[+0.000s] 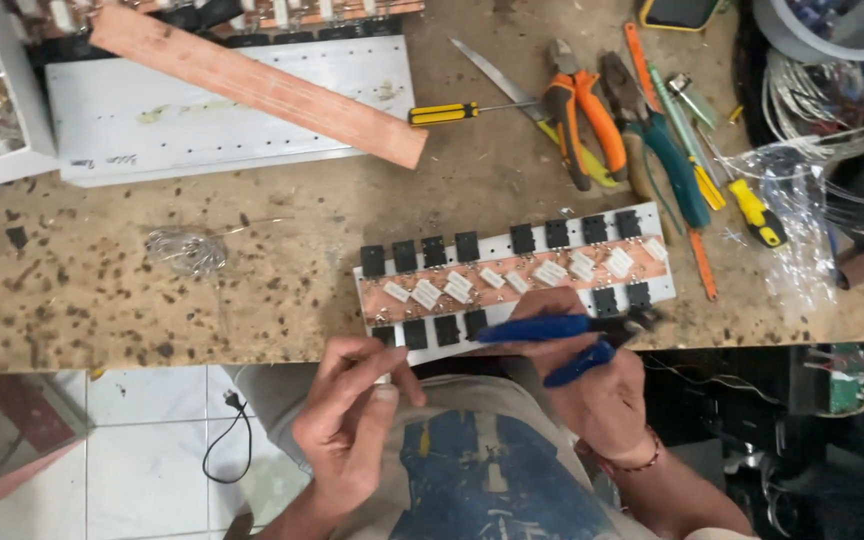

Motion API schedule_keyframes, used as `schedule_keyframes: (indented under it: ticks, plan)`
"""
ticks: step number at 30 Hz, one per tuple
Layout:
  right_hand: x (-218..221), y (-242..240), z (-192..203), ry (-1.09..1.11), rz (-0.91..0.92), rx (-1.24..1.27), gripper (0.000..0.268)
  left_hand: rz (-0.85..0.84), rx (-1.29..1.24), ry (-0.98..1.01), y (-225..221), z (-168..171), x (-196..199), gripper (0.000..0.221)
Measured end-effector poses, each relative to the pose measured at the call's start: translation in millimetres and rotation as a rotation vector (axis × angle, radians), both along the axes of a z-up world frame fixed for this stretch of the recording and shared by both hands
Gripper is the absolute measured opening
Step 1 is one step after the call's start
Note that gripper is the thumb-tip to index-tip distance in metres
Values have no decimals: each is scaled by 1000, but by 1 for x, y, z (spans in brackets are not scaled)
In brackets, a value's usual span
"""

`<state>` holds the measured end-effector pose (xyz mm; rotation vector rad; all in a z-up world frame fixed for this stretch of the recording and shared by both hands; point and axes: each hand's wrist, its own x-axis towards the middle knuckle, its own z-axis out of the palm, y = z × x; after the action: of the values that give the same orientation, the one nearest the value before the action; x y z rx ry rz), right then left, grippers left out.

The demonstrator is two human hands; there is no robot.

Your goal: Trimming component leads with pliers and soldering them onto a circuit board at an electronics repair bench.

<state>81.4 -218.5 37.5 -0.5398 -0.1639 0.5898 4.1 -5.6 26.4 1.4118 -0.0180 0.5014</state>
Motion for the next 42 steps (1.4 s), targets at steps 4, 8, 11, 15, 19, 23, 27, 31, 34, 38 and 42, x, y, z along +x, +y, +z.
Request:
schedule_keyframes:
  ticks: [4,8,11,15,19,23,27,31,34,38,42]
  plan:
    - [0,-54,-14,-796,-620,-889,12,16,-4,-6,3,-10,-4,27]
    - [12,-99,10,-665,-1080,-1037,22,130,108,140,4,-1,-12,28]
    - [13,-109,22,-542,-1376,-1034,41,113,139,170,6,-19,-12,27]
    - [-11,-180,-104,-434,-1418,-1971,41,95,129,159,3,-21,-11,26]
    - [7,-134,-45,-283,-1105,-1475,55,77,156,239,0,-7,-12,30]
    - [9,-145,-27,-564,-1111,-1605,65,193,91,89,-9,-7,3,22]
    - [28,-140,-20,-479,-1255,-1183,64,144,126,-10,-2,-12,5,23]
    - [32,-151,-20,-644,-1038,-1237,62,148,65,9,-2,-14,4,21]
    - [42,-171,-51,-471,-1314,-1265,52,125,107,-3,4,-15,6,23]
    - [48,-173,-63,-731,-1453,-1270,42,112,133,-4,10,-13,8,22]
    - [36,-238,-80,-1108,-1550,-1634,47,111,128,-29,13,-16,9,22]
